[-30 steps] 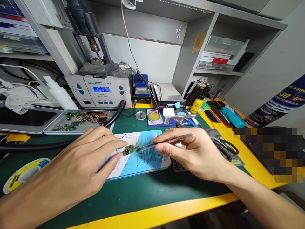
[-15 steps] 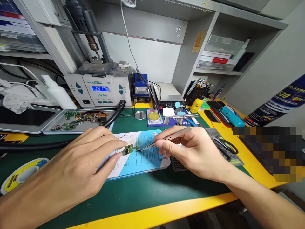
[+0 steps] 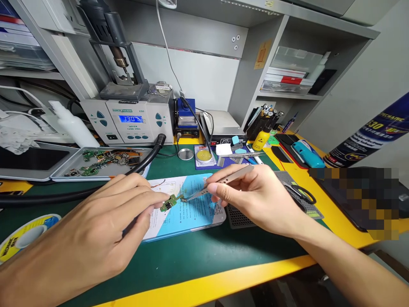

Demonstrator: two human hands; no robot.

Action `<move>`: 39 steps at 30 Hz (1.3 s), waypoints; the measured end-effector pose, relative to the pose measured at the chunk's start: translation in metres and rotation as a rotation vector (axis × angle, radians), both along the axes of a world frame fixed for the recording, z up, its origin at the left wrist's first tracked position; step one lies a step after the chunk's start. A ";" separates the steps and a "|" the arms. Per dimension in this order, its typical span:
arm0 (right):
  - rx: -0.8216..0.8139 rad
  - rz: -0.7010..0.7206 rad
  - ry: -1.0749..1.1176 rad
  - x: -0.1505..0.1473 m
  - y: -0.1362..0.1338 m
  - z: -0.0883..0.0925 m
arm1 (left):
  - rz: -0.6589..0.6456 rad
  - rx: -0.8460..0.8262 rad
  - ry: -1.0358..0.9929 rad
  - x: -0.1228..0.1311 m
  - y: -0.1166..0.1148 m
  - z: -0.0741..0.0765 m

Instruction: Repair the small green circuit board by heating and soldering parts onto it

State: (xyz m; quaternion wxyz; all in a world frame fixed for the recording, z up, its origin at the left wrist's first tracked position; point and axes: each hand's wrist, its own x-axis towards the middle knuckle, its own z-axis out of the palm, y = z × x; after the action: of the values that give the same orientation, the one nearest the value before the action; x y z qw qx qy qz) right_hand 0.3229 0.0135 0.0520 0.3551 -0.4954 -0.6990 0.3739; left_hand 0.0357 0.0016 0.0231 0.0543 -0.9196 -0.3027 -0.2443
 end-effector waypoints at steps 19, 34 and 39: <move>-0.091 0.111 0.056 0.005 0.003 -0.001 | -0.023 0.000 -0.055 0.001 -0.002 -0.005; -0.024 0.099 0.016 0.007 0.003 0.000 | -0.016 0.020 -0.097 0.003 0.000 -0.001; -0.026 0.115 0.002 0.009 0.003 0.001 | -0.004 0.044 -0.107 0.002 0.001 0.000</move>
State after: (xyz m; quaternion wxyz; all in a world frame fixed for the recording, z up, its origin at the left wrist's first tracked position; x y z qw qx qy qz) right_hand 0.3316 0.0162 0.0527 0.3273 -0.4587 -0.7210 0.4033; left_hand 0.0379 0.0023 0.0234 0.0580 -0.9045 -0.2978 -0.2997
